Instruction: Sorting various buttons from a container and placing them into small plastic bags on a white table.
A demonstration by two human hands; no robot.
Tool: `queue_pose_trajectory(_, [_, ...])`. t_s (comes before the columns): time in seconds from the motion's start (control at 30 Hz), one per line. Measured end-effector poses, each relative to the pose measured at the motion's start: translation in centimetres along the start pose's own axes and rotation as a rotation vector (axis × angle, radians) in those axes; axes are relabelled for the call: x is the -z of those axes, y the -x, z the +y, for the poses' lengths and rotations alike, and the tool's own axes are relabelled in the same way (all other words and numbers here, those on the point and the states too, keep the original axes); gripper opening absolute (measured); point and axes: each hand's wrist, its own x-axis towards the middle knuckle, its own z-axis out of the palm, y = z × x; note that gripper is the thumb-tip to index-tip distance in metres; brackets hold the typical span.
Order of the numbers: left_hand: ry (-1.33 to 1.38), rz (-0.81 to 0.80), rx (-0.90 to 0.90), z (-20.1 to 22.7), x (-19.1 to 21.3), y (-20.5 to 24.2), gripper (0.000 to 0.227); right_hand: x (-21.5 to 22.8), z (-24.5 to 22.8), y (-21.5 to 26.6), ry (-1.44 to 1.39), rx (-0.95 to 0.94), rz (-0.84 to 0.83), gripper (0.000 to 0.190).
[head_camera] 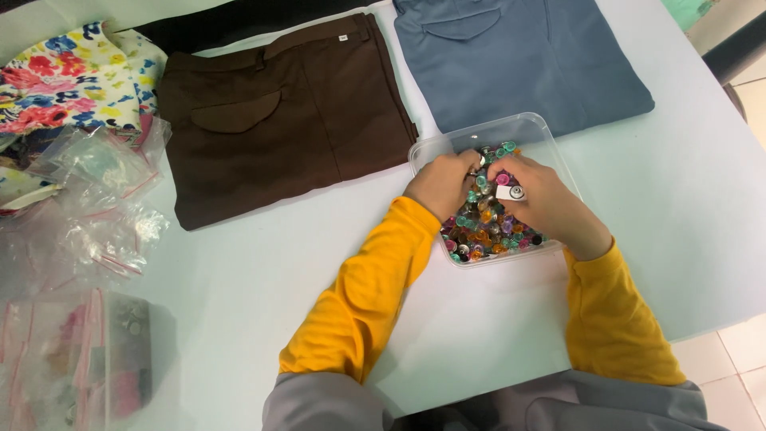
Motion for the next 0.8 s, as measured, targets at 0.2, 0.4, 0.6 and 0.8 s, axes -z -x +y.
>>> queue_pose_trajectory(0.2, [0.291, 0.132, -0.174, -2.1, -0.3, -0.8, 0.024, 0.5, -1.4, 0.5, -0.095, 0.103, 0.303, 0.026])
queue_pose_trajectory(0.4, [0.440, 0.078, -0.234, -0.8, 3.2, 0.6, 0.029, 0.8, -0.8, 0.3, -0.167, 0.068, 0.377, 0.019])
queue_pose_trajectory(0.6, [0.662, -0.050, -0.207, -0.6, 4.1, 0.5, 0.026, 1.0, -2.8, 0.7, -0.226, 0.148, 0.405, 0.018])
queue_pose_trajectory(0.8, [0.652, -0.036, -0.259, -0.4, 3.9, 0.8, 0.034, 0.9, -4.1, 1.0, -0.434, 0.132, 0.431, 0.018])
